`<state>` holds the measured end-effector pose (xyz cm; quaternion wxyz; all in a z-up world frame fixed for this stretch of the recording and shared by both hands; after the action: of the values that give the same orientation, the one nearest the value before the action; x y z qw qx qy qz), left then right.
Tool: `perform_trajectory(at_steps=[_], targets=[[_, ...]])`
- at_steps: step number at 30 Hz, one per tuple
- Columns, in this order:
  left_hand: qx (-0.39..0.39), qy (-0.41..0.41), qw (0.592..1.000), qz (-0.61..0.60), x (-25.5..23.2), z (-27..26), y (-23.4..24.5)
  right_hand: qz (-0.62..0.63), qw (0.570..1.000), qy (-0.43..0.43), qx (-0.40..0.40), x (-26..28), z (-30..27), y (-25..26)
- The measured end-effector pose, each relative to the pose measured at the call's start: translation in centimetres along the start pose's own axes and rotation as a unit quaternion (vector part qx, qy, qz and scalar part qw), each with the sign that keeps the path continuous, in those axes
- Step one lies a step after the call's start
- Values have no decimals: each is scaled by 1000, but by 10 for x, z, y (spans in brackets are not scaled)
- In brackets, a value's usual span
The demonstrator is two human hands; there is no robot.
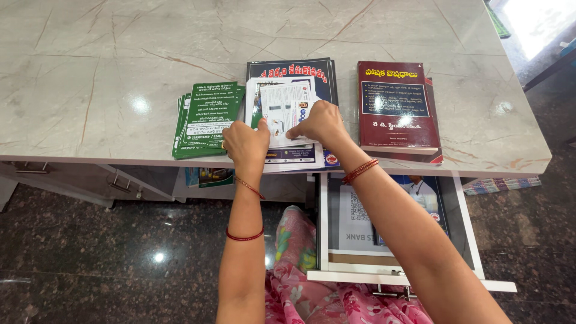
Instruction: The person sits on the floor and organizes books and pamphlets on a low table. They pick up items, flip through pages, and place them into an open drawer beneath the table, repeating the process for multiple items.
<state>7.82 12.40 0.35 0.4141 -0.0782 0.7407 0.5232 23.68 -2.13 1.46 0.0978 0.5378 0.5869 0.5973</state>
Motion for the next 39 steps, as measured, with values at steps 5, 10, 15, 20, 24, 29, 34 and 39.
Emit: perform_trajectory(at_steps=[5, 10, 15, 20, 24, 29, 34, 39], targets=[[20, -32, 999, 18, 12, 0, 5, 39, 999, 6, 11, 3, -11, -1], [-14, -78, 996, -48, 22, -18, 22, 53, 998, 10, 33, 6, -20, -7], [-10, -95, 987, -126, 26, -36, 39, 60, 997, 34, 37, 6, -25, -10], [35, -92, 975, -199, 31, -51, 40, 54, 997, 59, 20, 10, -34, -17], [80, -126, 938, -312, 35, -52, 33, 74, 993, 87, 15, 6, -41, -15], [112, -159, 897, -397, 52, -36, 39, 112, 979, 163, -48, -6, -62, -4], [-7, -112, 912, -395, 93, -2, 75, -209, 915, 316, -141, 7, -108, -31], [-59, -86, 880, -463, 111, 41, 87, -245, 905, 311, -157, 6, -126, -38]])
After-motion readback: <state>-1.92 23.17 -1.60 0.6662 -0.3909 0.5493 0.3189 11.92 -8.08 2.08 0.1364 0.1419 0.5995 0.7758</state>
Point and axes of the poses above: each hand's wrist, its own z-axis towards the middle knuckle, its own y-axis out of the back of the hand, x = y × z, the point moved 7 cm from there along z, towards the middle knuckle, and after that the axes turned 10 degrees about x, right-handed, at the moved point
